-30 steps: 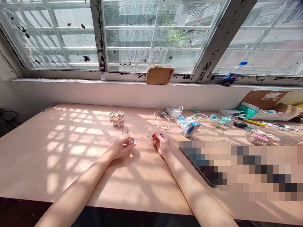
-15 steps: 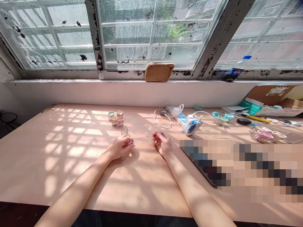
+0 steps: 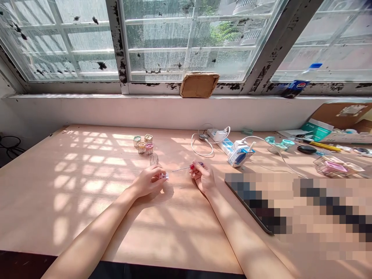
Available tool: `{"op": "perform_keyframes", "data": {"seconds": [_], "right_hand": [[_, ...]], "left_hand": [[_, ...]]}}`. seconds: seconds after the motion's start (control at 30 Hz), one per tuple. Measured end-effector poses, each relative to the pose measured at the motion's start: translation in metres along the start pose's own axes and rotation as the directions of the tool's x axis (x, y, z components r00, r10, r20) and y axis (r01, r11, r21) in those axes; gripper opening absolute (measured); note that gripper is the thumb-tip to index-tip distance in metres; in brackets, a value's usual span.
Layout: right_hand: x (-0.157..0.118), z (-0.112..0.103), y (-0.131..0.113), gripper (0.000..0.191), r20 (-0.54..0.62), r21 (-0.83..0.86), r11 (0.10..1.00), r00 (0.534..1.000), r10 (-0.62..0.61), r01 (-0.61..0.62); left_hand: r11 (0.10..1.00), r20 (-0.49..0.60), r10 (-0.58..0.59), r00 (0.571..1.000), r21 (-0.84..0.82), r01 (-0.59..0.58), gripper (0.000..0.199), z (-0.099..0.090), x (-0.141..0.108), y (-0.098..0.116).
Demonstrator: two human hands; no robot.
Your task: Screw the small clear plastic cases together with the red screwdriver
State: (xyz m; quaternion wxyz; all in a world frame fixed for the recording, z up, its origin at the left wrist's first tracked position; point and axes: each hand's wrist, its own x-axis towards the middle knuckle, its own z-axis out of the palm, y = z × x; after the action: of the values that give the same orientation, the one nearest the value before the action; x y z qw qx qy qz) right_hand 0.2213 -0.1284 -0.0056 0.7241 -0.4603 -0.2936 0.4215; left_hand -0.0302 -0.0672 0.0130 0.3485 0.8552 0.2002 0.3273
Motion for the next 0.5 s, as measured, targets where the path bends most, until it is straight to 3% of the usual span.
{"op": "perform_keyframes", "data": {"seconds": [0.17, 0.33, 0.5], "right_hand": [[-0.002, 0.001, -0.002, 0.041, 0.007, -0.005, 1.000, 1.000, -0.002, 0.002], [-0.011, 0.007, -0.001, 0.039, 0.026, -0.067, 0.998, 1.000, -0.007, 0.009], [-0.019, 0.013, 0.001, 0.044, 0.028, -0.150, 0.986, 0.997, -0.068, 0.072]], "left_hand": [[0.998, 0.002, -0.051, 0.999, -0.041, 0.051, 0.020, 0.000, -0.001, 0.002], [0.960, 0.048, -0.274, 0.960, -0.046, 0.276, 0.035, 0.000, -0.003, 0.008], [0.962, 0.051, -0.272, 0.961, 0.038, 0.270, 0.032, 0.000, -0.003, 0.004]]}}
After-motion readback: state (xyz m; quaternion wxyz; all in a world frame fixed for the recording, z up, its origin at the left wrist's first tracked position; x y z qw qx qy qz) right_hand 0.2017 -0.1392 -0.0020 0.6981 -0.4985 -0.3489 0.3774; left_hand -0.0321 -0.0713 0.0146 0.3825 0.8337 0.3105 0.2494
